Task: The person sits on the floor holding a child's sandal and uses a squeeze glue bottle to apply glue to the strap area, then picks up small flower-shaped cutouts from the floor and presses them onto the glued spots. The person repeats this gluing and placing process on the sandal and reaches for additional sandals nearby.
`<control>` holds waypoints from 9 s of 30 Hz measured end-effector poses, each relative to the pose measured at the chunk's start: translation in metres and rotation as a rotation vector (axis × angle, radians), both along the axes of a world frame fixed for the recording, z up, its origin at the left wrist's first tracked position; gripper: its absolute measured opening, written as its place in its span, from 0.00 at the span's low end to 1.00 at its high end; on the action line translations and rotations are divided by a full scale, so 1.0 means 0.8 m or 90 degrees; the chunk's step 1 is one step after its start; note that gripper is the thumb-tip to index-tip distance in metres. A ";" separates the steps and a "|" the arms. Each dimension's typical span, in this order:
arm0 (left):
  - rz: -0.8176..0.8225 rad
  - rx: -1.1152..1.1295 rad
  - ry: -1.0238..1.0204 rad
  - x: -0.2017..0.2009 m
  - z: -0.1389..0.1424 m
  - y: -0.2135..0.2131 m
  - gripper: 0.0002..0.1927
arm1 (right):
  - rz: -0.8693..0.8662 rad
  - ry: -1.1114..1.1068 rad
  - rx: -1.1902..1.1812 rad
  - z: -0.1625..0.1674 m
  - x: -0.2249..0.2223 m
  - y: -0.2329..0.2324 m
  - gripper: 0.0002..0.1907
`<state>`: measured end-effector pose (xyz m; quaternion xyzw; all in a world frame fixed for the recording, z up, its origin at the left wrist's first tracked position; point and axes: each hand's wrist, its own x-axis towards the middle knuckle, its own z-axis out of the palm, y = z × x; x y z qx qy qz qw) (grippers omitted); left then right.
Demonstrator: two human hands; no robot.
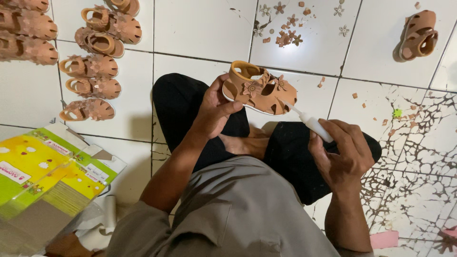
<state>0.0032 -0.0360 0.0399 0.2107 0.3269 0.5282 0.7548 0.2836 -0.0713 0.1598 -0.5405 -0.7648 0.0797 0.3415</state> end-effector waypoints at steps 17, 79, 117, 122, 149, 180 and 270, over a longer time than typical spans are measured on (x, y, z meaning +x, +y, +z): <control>0.007 -0.013 -0.068 0.002 -0.002 0.000 0.37 | 0.044 -0.036 0.097 -0.002 0.000 0.005 0.44; -0.020 0.009 -0.044 0.004 0.007 0.002 0.39 | 0.000 0.013 0.034 -0.007 -0.002 0.002 0.21; 0.039 0.010 -0.005 0.006 0.024 0.039 0.43 | -0.236 0.260 -0.300 -0.290 0.076 0.183 0.12; 0.033 0.006 0.012 0.004 0.011 0.053 0.41 | -0.209 0.197 -0.249 -0.314 0.069 0.211 0.11; 0.053 -0.055 -0.002 -0.005 -0.037 0.077 0.38 | -0.177 -0.135 -0.099 -0.299 0.131 0.321 0.09; 0.078 -0.032 -0.050 -0.029 -0.028 0.028 0.39 | -0.047 0.285 -0.551 -0.282 -0.036 0.209 0.12; 0.027 0.085 0.076 -0.024 0.008 0.017 0.40 | -0.050 0.516 -0.373 -0.070 -0.107 0.067 0.10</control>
